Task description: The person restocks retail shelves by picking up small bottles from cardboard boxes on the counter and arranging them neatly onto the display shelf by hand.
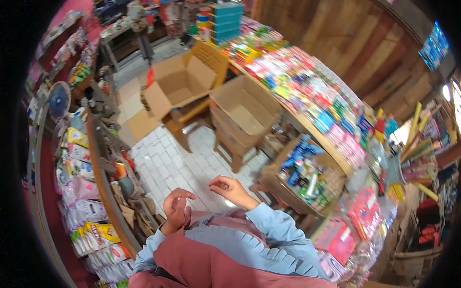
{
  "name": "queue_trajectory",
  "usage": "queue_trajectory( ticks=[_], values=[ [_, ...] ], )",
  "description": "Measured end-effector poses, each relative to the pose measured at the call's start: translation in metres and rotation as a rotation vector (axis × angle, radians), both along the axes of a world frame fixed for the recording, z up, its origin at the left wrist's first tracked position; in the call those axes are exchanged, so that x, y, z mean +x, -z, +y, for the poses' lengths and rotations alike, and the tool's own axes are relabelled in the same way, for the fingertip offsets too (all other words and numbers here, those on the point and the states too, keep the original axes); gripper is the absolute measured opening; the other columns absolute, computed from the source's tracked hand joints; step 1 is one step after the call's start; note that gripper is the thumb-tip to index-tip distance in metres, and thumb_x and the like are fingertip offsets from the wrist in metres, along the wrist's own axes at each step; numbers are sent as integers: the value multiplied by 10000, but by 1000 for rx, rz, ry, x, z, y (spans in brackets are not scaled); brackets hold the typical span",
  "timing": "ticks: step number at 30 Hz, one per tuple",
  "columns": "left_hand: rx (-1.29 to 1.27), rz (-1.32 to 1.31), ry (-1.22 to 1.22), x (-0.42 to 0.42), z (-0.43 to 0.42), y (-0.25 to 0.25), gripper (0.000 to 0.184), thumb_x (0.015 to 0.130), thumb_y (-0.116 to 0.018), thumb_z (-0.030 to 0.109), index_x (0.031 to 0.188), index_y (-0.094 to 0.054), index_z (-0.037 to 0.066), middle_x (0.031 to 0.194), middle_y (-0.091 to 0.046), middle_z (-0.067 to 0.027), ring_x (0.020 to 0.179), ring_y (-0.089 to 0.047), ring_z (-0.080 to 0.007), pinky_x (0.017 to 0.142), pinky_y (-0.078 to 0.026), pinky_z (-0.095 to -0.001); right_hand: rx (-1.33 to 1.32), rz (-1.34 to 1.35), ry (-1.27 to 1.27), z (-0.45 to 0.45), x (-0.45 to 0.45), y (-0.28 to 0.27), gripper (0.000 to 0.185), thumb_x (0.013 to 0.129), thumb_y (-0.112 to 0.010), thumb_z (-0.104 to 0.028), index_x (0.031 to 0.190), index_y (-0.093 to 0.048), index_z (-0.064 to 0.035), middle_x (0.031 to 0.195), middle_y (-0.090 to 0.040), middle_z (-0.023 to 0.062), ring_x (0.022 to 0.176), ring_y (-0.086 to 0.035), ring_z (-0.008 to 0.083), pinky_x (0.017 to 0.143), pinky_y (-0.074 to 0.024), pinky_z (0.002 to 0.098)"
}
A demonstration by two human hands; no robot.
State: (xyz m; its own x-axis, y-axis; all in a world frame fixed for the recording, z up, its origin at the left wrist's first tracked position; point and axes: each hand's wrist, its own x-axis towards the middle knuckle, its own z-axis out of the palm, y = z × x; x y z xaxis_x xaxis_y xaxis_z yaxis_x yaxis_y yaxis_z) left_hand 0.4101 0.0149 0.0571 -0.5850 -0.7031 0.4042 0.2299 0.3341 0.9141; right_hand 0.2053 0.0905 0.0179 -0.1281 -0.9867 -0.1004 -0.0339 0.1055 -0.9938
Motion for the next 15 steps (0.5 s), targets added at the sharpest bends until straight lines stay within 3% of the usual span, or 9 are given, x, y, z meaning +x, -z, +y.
queue_trajectory(
  ticks=[1,5,7,9,11,13,15],
  values=[
    [52,-12,19,-19,23,0,163,891,-425,16,947,-570,-31,878,-615,-152,807,-576,-203,760,-454,-316,19,137,-25,26,-18,1,159,881,-626,-141,981,-624,-17,906,-663,40,825,-618,100,727,-485,235],
    [170,2,205,-81,99,16,165,922,-425,37,958,-573,-26,897,-616,-153,829,-580,-194,781,-458,-322,146,265,117,126,-109,16,190,865,-645,-160,996,-638,-22,882,-671,24,775,-598,94,690,-478,242],
    [210,-25,229,-99,124,27,146,915,-462,35,961,-587,-25,886,-629,-144,824,-594,-190,771,-463,-313,1,-15,403,165,-158,51,212,865,-642,-154,1043,-640,-39,893,-671,10,767,-598,102,680,-480,255],
    [336,-17,197,-112,147,29,122,889,-509,9,956,-607,-18,869,-654,-126,816,-606,-185,759,-461,-301,42,250,637,195,-222,113,262,877,-622,-134,1127,-610,-58,902,-666,6,753,-601,96,653,-486,238],
    [271,-43,180,-121,161,23,119,888,-512,11,947,-611,-20,865,-654,-127,801,-607,-187,760,-465,-302,133,18,855,209,-260,132,307,880,-615,-128,1179,-576,-69,911,-654,12,719,-594,88,594,-487,222],
    [238,-68,159,-128,171,18,117,886,-514,9,939,-614,-22,860,-655,-129,789,-611,-188,757,-469,-303,50,-251,993,211,-296,169,356,877,-616,-135,1217,-541,-64,933,-640,18,697,-583,81,542,-476,209],
    [244,-103,137,-128,180,16,116,882,-515,5,931,-616,-22,854,-656,-131,780,-617,-190,751,-473,-303,86,-339,1061,200,-320,194,505,848,-663,-202,1285,-456,-57,934,-625,38,616,-579,98,494,-463,206]
  ],
)
